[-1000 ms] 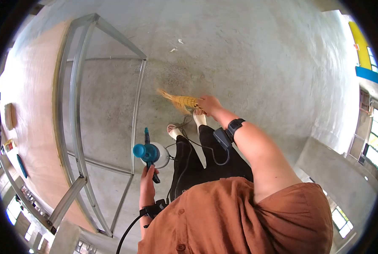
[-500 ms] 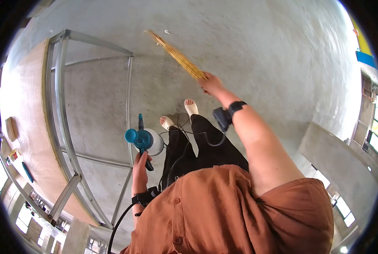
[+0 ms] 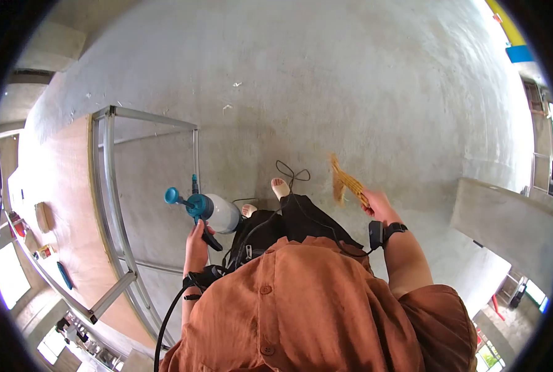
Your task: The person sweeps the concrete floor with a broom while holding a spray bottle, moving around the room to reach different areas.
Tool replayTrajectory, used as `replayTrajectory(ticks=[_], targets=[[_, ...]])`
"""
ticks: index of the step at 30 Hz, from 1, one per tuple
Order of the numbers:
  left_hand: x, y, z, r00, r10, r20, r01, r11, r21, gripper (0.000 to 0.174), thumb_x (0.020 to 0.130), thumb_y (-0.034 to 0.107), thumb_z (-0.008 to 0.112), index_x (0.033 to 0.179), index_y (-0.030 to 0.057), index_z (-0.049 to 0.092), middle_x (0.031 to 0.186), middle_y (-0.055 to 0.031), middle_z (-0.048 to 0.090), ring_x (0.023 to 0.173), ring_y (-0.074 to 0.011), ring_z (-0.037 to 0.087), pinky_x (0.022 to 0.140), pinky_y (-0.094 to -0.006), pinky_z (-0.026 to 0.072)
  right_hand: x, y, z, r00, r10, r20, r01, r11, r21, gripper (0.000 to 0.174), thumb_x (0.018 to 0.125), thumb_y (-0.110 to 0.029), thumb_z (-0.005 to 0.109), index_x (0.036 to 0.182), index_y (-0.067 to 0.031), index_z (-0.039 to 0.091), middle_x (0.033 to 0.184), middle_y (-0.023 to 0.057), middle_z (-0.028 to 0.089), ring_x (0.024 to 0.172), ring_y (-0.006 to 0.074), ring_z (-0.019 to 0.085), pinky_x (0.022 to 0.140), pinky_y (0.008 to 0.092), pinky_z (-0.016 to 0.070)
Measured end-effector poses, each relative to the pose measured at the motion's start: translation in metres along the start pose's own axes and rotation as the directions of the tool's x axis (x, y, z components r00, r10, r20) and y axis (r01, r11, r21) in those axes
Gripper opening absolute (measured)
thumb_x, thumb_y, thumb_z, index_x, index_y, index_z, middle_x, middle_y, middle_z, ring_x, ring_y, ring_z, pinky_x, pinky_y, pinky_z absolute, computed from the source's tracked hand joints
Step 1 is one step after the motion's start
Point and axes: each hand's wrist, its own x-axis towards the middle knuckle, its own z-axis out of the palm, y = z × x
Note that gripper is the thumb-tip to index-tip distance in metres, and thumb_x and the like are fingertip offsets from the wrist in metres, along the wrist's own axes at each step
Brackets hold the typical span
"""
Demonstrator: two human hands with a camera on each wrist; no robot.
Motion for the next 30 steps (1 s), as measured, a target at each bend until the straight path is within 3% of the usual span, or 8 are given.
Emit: replayTrajectory(ticks=[7,10,13,19,21,23,25,30], targets=[[-0.011,0.034,-0.008,0.994,0.101,-0.041,-0.106,0.979,-0.173,0.035,0.094,0.034,0.047,0.099,-0.0001,0.055,0.076,-0.0038,0.055,0.073,-0.0139,0.051,0.073,-0.0267,0.0382,0.003,0.036,-0.033,0.994,0.105,-0.023,-0.106,0.994,-0.024,0.027,0.087,-0.034,0.051,0.079,-0.0093,0.058,0.059,0.0035,0.054,0.047,0.0133,0.050,0.041,0.0256,0.0374],[-0.024,0.055,-0.010,0.995,0.097,-0.015,-0.096,0.995,0.039,0.035,0.094,0.034,0.046,0.099,-0.0002,0.055,0.074,-0.0031,0.055,0.072,-0.0122,0.050,0.071,-0.0253,0.0371,0.009,0.040,-0.030,0.995,-0.097,-0.002,0.097,0.992,-0.087,0.033,0.086,-0.039,0.050,0.075,-0.0087,0.056,0.057,0.0002,0.051,0.046,0.0116,0.047,0.042,0.0284,0.0350],[-0.024,0.074,-0.014,0.998,0.063,0.027,-0.067,0.984,0.164,0.036,0.094,0.034,0.045,0.099,-0.0003,0.056,0.073,-0.0025,0.056,0.071,-0.0116,0.050,0.069,-0.0244,0.0361,0.013,0.029,-0.004,0.999,-0.024,-0.042,0.018,0.989,-0.145,0.029,0.086,-0.034,0.052,0.076,-0.0078,0.056,0.059,0.0005,0.049,0.048,0.0122,0.047,0.042,0.0284,0.0338],[-0.009,0.104,-0.023,0.996,-0.010,0.086,-0.014,0.963,0.270,0.039,0.095,0.036,0.043,0.100,-0.0006,0.056,0.074,-0.0030,0.056,0.071,-0.0110,0.049,0.069,-0.0240,0.0362,0.097,0.046,0.081,0.992,0.072,-0.107,-0.035,0.947,0.319,0.021,0.081,-0.027,0.063,0.081,-0.0069,0.057,0.064,0.0026,0.050,0.058,0.0183,0.054,0.047,0.0332,0.0407],[-0.007,0.117,-0.024,0.993,-0.042,0.110,0.002,0.939,0.345,0.039,0.095,0.036,0.042,0.100,-0.0006,0.056,0.075,-0.0031,0.056,0.073,-0.0111,0.050,0.071,-0.0242,0.0370,0.118,0.038,0.105,0.934,-0.355,0.041,0.357,0.919,-0.169,0.018,0.082,-0.023,0.062,0.079,-0.0062,0.057,0.062,0.0031,0.051,0.057,0.0187,0.054,0.045,0.0323,0.0390],[0.001,0.127,-0.030,0.988,-0.049,0.147,-0.016,0.913,0.408,0.037,0.095,0.034,0.042,0.100,-0.0001,0.056,0.078,-0.0028,0.056,0.075,-0.0112,0.050,0.073,-0.0245,0.0374,0.089,-0.026,0.161,0.992,-0.003,-0.123,0.034,0.967,0.254,0.015,0.082,-0.019,0.062,0.076,-0.0058,0.058,0.059,0.0033,0.050,0.054,0.0173,0.052,0.044,0.0325,0.0365],[-0.002,0.145,-0.027,0.983,-0.082,0.166,-0.017,0.852,0.523,0.035,0.095,0.033,0.042,0.101,0.0007,0.056,0.079,-0.0023,0.056,0.077,-0.0111,0.051,0.075,-0.0246,0.0374,0.117,-0.050,0.209,0.995,-0.005,-0.095,0.040,0.926,0.375,0.016,0.081,-0.018,0.061,0.074,-0.0037,0.058,0.059,0.0029,0.050,0.052,0.0152,0.049,0.043,0.0310,0.0350],[0.017,0.180,-0.041,0.971,-0.118,0.208,-0.025,0.814,0.580,0.031,0.092,0.032,0.046,0.099,0.0046,0.058,0.081,-0.0002,0.056,0.079,-0.0101,0.049,0.076,-0.0241,0.0362,0.071,-0.121,0.271,0.976,-0.220,-0.006,0.210,0.923,0.323,0.018,0.081,-0.019,0.060,0.087,-0.0025,0.060,0.067,0.0028,0.052,0.055,0.0139,0.050,0.046,0.0275,0.0367]])
